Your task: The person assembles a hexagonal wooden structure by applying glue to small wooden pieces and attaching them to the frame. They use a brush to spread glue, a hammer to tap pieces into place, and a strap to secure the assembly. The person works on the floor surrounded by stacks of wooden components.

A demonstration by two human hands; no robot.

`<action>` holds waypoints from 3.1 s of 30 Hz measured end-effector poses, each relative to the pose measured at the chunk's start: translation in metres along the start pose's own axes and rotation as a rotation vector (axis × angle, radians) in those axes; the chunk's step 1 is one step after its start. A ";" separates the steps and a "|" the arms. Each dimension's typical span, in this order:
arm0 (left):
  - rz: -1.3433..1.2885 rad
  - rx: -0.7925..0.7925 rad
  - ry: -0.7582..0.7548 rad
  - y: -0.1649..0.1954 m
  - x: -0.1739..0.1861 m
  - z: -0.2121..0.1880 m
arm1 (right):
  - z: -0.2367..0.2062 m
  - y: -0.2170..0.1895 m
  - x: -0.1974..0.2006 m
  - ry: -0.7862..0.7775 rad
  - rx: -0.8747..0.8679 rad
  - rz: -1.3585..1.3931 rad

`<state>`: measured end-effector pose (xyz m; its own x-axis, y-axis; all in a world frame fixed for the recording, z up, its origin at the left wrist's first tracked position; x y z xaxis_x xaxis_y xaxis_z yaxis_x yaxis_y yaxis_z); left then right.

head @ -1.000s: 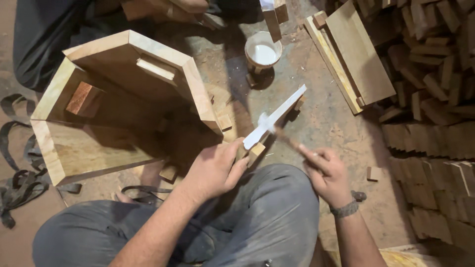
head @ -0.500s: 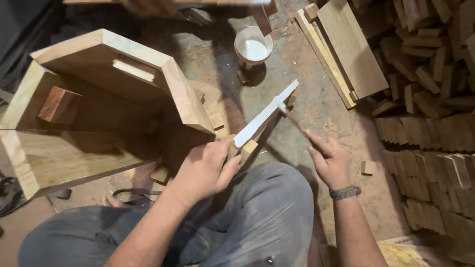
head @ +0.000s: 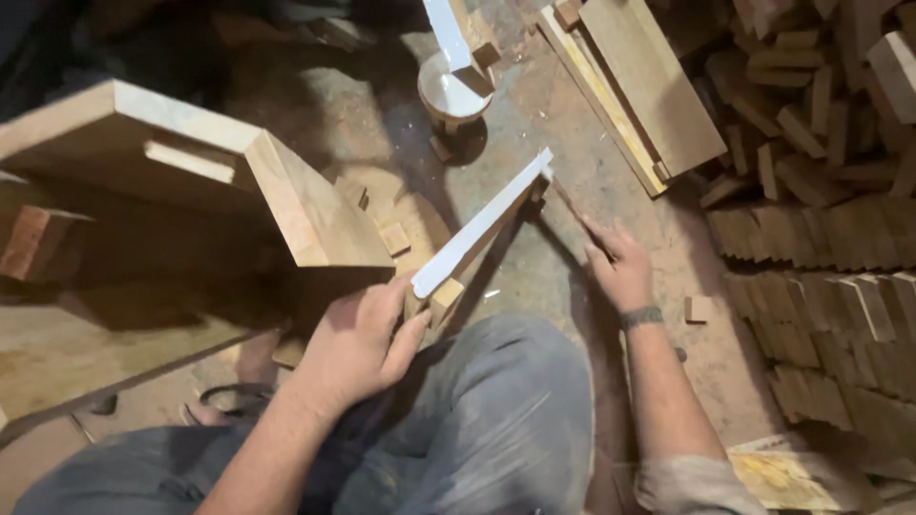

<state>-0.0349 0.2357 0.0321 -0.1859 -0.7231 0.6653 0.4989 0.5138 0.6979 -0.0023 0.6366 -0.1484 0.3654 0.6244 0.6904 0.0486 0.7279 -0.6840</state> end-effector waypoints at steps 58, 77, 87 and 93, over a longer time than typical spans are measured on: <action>-0.417 0.366 0.037 0.077 -0.013 0.038 | -0.010 -0.263 0.070 -0.142 0.188 0.170; 0.079 -0.216 0.913 0.012 0.232 -0.106 | 0.021 -0.359 0.197 -0.229 0.341 -0.380; -0.034 -0.199 0.730 -0.066 0.197 -0.099 | -0.019 -0.470 0.139 -0.569 0.346 -0.230; -0.078 -0.155 0.632 -0.075 0.194 -0.102 | -0.034 -0.490 0.050 -0.369 0.576 -0.286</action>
<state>-0.0224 0.0096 0.0815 0.2835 -0.9119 0.2967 0.6290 0.4104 0.6603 0.0234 0.3014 0.2137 0.0707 0.3686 0.9269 -0.4372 0.8467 -0.3034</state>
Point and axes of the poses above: each hand's wrist, its own z-axis towards the middle knuckle, its own x-axis out of the back of the hand, y = z × x, the point moved 2 cm from there along z, towards the middle knuckle, and after that the axes turned 6 degrees about y, right-handed, at the moved point
